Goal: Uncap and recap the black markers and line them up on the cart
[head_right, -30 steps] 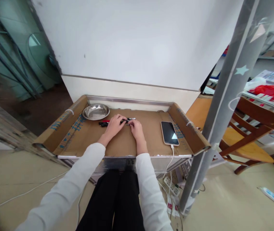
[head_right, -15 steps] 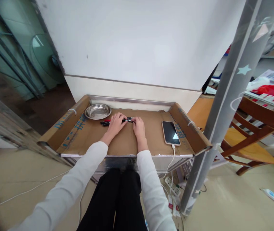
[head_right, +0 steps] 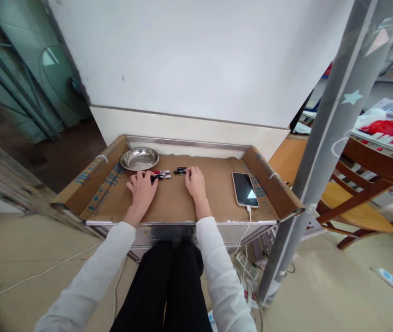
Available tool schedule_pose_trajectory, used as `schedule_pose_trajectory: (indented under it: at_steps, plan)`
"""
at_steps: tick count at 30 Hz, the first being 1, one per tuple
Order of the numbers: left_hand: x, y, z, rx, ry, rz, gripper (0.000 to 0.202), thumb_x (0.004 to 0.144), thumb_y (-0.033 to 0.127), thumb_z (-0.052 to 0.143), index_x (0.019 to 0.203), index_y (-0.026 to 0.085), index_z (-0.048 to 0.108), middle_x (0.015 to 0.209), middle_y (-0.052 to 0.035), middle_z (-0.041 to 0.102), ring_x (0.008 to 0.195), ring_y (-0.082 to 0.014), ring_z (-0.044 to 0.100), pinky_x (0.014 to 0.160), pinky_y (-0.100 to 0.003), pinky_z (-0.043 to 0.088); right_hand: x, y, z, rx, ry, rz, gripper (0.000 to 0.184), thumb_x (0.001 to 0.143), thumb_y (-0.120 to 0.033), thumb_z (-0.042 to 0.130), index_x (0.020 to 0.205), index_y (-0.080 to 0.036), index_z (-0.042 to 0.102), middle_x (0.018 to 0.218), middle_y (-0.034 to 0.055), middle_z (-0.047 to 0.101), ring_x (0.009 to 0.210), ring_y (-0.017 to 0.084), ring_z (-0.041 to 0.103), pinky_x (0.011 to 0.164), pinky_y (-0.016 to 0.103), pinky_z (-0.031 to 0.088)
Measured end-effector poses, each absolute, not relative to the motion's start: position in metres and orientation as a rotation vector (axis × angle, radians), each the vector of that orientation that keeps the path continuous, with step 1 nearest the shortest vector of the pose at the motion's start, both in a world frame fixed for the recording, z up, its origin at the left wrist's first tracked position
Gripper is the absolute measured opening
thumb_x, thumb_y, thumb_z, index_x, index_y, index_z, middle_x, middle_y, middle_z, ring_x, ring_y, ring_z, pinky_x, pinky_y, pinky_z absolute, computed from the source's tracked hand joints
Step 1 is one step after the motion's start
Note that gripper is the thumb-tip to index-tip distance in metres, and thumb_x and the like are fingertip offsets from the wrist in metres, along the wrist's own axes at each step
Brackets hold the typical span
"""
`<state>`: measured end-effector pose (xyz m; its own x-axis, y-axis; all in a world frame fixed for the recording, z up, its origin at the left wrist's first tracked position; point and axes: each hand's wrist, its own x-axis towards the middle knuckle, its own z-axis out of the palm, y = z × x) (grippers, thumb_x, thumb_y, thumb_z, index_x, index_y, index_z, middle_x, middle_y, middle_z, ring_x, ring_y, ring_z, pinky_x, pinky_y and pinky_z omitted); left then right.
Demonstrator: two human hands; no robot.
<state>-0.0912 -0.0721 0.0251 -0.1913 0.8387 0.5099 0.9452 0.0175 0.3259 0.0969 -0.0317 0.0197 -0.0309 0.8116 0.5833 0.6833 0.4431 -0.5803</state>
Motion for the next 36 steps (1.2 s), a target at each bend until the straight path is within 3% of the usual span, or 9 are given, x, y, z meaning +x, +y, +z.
schedule_pose_trajectory:
  at_steps: [7,11,15,18,24,30,36]
  plan:
    - [-0.085,-0.071,0.022,-1.945,-2.07,-0.866,0.017,0.087,0.029,0.048,0.096,0.016,0.053,0.099,-0.0157,0.057,0.098,-0.031,0.05,0.083,-0.046,0.04,0.097,-0.03,0.016,-1.157,-1.708,0.308,0.021,0.088,-0.026,0.039,0.09,-0.02,0.059,0.089,0.0065,0.06,0.083,0.018,0.056,0.078,0.03,0.045]
    - [-0.087,-0.065,0.022,-2.055,-2.095,-1.14,0.016,0.089,0.026,0.045,0.1,0.015,0.05,0.1,-0.0144,0.061,0.095,-0.0267,0.056,0.084,-0.041,0.042,0.092,-0.032,0.018,-1.121,-1.611,0.423,0.024,0.089,-0.035,0.042,0.091,-0.02,0.061,0.094,0.0066,0.063,0.083,0.016,0.058,0.078,0.028,0.047]
    - [-0.089,-0.06,0.026,-2.293,-1.908,-1.621,0.015,0.09,0.027,0.045,0.103,0.019,0.047,0.105,-0.0089,0.062,0.094,-0.0183,0.059,0.084,-0.032,0.046,0.085,-0.032,0.022,-1.051,-1.391,0.816,0.033,0.087,-0.047,0.045,0.101,-0.021,0.059,0.102,0.0059,0.064,0.082,0.014,0.061,0.072,0.027,0.052]
    - [-0.087,-0.059,0.027,-2.492,-1.733,-1.686,0.017,0.089,0.03,0.048,0.102,0.02,0.049,0.106,-0.0059,0.063,0.088,-0.014,0.061,0.082,-0.028,0.048,0.083,-0.033,0.027,-0.925,-1.24,1.221,0.04,0.087,-0.052,0.042,0.103,-0.019,0.059,0.093,0.0052,0.067,0.072,0.013,0.064,0.068,0.027,0.054]
    - [-0.078,-0.059,0.026,-2.429,-1.629,-1.933,0.047,0.086,0.032,0.056,0.126,0.021,0.035,0.104,-0.0063,0.063,0.086,-0.0122,0.064,0.082,-0.028,0.051,0.088,-0.039,0.034,-0.798,-1.068,1.54,0.015,0.077,-0.021,0.063,0.091,-0.016,0.067,0.09,0.0038,0.07,0.079,0.013,0.067,0.086,0.031,0.055]
    - [-0.077,-0.059,0.029,-2.462,-1.439,-1.922,0.034,0.089,0.033,0.05,0.121,0.021,0.049,0.108,-0.0066,0.065,0.095,-0.0145,0.064,0.087,-0.03,0.052,0.089,-0.04,0.034,-0.668,-0.938,1.79,0.015,0.081,-0.014,0.057,0.093,-0.012,0.067,0.1,0.0059,0.07,0.094,0.013,0.065,0.098,0.026,0.048]
    - [-0.074,-0.059,0.027,-2.394,-1.393,-2.084,0.029,0.084,0.033,0.057,0.11,0.019,0.053,0.1,-0.0056,0.065,0.088,-0.0136,0.064,0.078,-0.027,0.054,0.092,-0.036,0.032,-0.679,-0.837,1.864,0.019,0.084,-0.011,0.052,0.096,-0.012,0.066,0.096,0.0054,0.071,0.091,0.012,0.066,0.091,0.022,0.052]
